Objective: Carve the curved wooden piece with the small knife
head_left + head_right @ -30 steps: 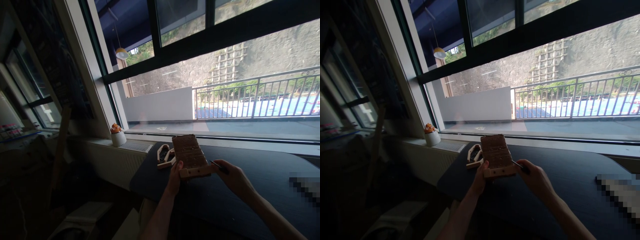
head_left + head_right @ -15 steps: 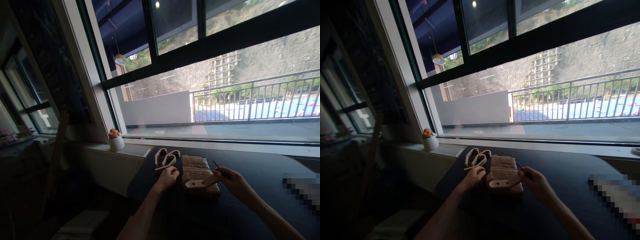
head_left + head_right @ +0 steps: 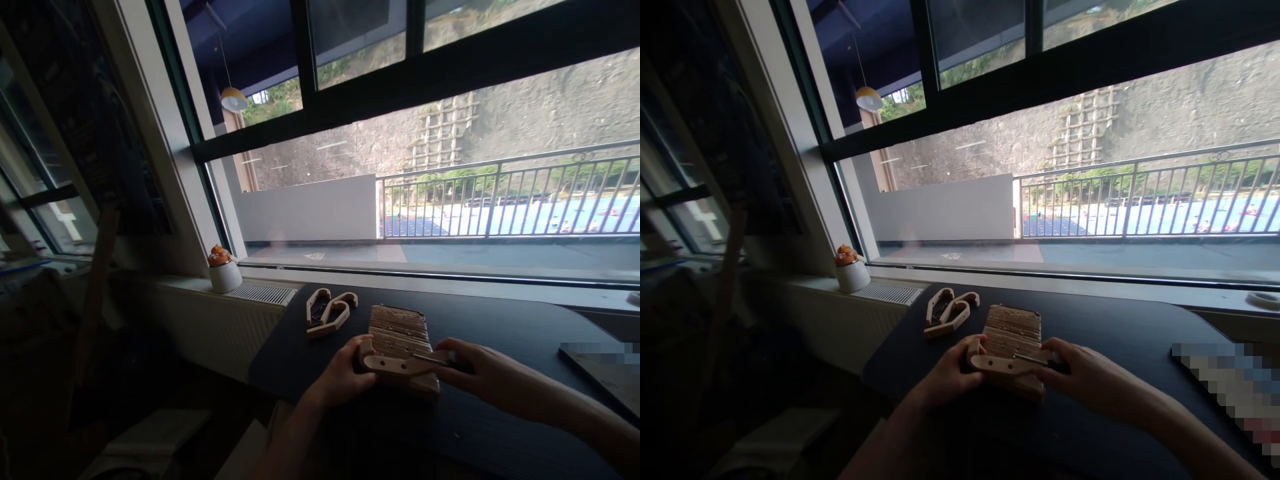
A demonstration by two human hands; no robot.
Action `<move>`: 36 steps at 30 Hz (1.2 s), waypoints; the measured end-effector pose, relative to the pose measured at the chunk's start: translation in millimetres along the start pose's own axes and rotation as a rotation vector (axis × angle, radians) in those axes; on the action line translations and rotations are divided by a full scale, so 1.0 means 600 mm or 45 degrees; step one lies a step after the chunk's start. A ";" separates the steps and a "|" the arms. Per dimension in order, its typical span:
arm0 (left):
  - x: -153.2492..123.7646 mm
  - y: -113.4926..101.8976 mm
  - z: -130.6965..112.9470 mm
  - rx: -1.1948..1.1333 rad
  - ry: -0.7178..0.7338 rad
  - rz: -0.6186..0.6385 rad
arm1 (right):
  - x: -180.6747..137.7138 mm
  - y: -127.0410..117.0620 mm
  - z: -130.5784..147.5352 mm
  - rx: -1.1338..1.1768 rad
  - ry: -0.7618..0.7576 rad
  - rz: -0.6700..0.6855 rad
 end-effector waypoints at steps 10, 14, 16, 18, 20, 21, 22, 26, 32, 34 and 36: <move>-0.006 0.005 0.006 -0.316 0.038 0.052 | -0.023 -0.004 0.058 -0.330 -0.105 0.115; -0.010 0.004 0.012 -0.286 0.004 0.050 | -0.022 -0.030 0.058 -0.363 -0.081 0.062; -0.008 0.005 0.017 -0.287 -0.036 0.083 | -0.013 -0.055 0.072 -0.394 -0.069 0.027; -0.005 0.005 0.017 -0.252 -0.034 0.079 | 0.001 -0.071 0.104 -0.464 -0.190 0.027; -0.003 0.005 0.014 -0.187 0.017 0.040 | 0.018 -0.071 0.137 -0.540 -0.299 0.086; -0.002 0.006 0.012 -0.160 0.045 0.018 | 0.026 -0.068 0.151 -0.566 -0.322 0.114; -0.003 0.007 0.011 -0.142 0.067 -0.003 | 0.033 -0.066 0.162 -0.590 -0.322 0.120; -0.009 0.014 0.011 -0.143 0.116 -0.078 | 0.051 -0.056 0.194 -0.696 -0.314 0.157; -0.013 0.018 0.010 -0.136 0.137 -0.101 | 0.052 -0.051 0.217 -0.774 -0.338 0.242; -0.013 0.017 0.010 -0.130 0.141 -0.107 | 0.051 -0.049 0.220 -0.789 -0.327 0.234; -0.013 0.017 0.010 -0.129 0.142 -0.112 | 0.053 -0.044 0.220 -0.790 -0.338 0.236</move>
Point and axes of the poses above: each hand's wrist, its own x-axis towards the middle knuckle, its own y-axis out of the palm, z = x × y, the point moved 6 cm from there along x, towards the middle knuckle, and after that the axes turned 3 degrees about z, right-handed, at the moved point
